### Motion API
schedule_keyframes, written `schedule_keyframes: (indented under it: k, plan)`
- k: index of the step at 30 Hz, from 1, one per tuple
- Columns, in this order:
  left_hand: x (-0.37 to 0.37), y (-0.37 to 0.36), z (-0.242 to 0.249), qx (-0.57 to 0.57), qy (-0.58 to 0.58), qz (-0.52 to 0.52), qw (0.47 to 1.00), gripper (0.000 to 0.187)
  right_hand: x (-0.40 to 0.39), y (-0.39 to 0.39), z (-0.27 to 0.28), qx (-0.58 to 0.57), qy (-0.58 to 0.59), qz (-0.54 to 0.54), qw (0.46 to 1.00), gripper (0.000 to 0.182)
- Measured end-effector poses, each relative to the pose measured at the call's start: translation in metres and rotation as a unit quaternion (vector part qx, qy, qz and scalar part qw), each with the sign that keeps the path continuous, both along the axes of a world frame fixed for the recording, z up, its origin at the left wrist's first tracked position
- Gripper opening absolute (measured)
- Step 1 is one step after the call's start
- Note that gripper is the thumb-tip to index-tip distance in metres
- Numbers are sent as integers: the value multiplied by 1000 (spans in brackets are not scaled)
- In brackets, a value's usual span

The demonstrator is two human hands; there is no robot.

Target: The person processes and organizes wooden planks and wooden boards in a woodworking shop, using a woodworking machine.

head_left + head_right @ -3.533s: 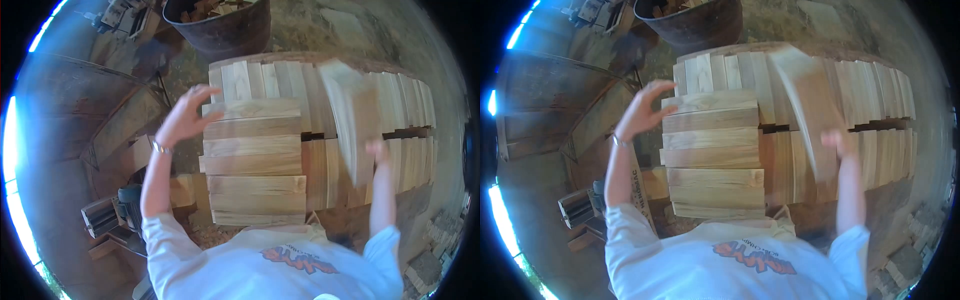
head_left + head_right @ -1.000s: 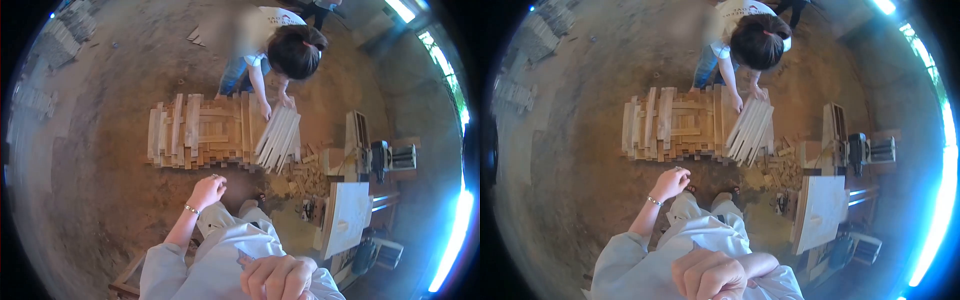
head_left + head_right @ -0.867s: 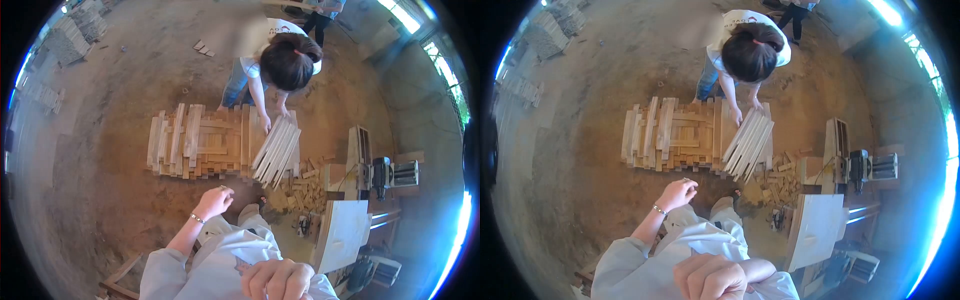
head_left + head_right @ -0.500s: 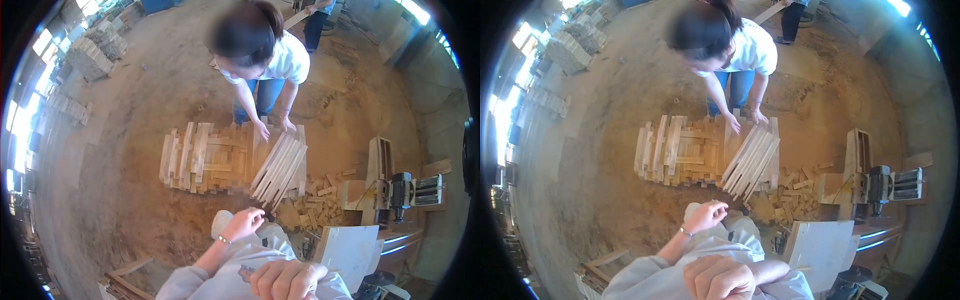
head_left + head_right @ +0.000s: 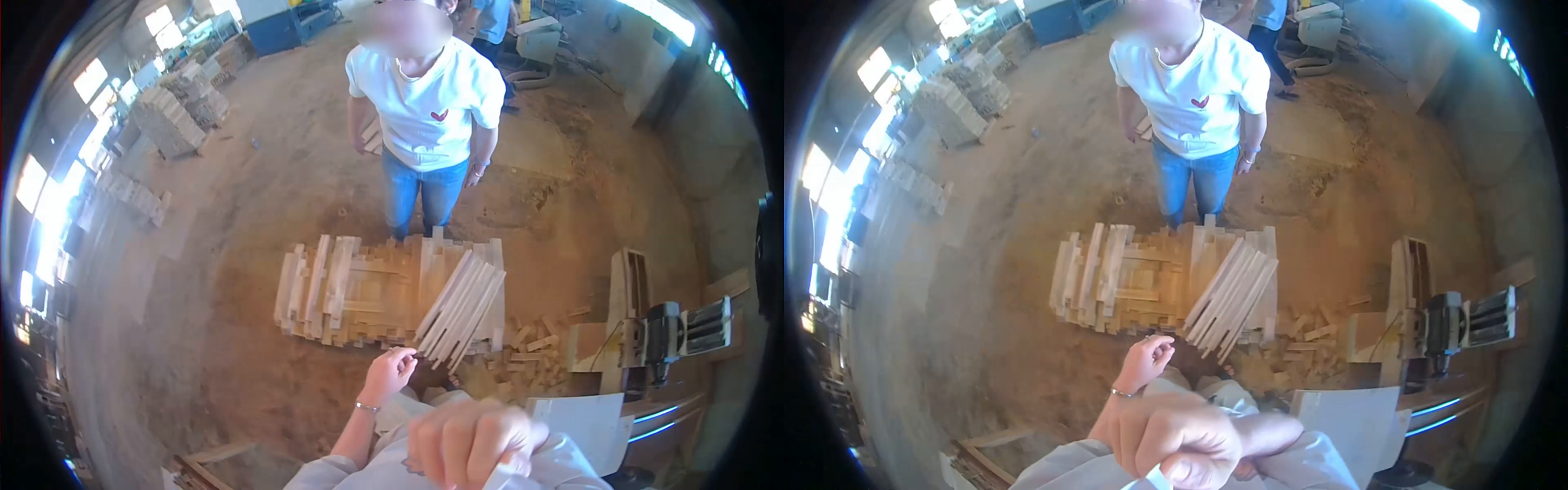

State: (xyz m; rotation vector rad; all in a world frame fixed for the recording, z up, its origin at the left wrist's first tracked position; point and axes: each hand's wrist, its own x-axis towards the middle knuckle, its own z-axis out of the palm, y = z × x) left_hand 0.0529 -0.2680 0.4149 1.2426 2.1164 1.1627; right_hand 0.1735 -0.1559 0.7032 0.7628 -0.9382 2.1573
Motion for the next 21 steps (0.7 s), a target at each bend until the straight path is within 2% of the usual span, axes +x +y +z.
schedule_keyframes:
  k: [1,4,6,8,9,10,12,14,15,16,17,18,19,20,21]
  plan:
    - [-1,-3,-7,7,-3,5,1000,21,-8,5,8,10,30,-27,999,34]
    - [-8,-6,-7,16,-1,-18,1000,22,3,10,39,7,60,18,998,36]
    - [2,-8,6,-20,-2,-23,1000,24,3,15,57,51,115,-18,992,37]
    - [12,-7,-7,-39,-5,-31,999,25,3,17,68,96,180,-18,979,37]
    - [15,-3,-13,-47,-6,-33,998,26,5,24,71,144,204,69,966,40]
    - [22,2,-7,-64,21,-45,997,27,22,24,77,124,137,59,981,42]
    - [32,13,1,-67,3,-73,995,27,55,23,88,76,1,52,996,48]
    - [41,24,-9,-38,12,-101,994,25,68,19,78,121,11,-86,989,48]
    - [45,29,-12,-22,15,-117,993,25,71,47,56,222,31,-12,974,41]
    - [47,34,-5,-22,35,-137,990,24,79,62,36,268,-17,-70,961,41]
    - [48,44,10,-23,50,-154,987,23,90,76,15,311,-71,-124,940,42]
    - [53,44,17,-28,60,-168,984,22,103,87,-12,282,-194,-148,928,38]
    - [56,47,11,-9,17,-157,987,22,112,112,-50,302,-306,-199,881,35]
    - [57,50,17,-45,22,-155,987,22,123,132,-98,259,-432,-242,829,34]
    - [58,50,15,-34,48,-147,987,22,142,156,-141,341,-566,-324,677,31]
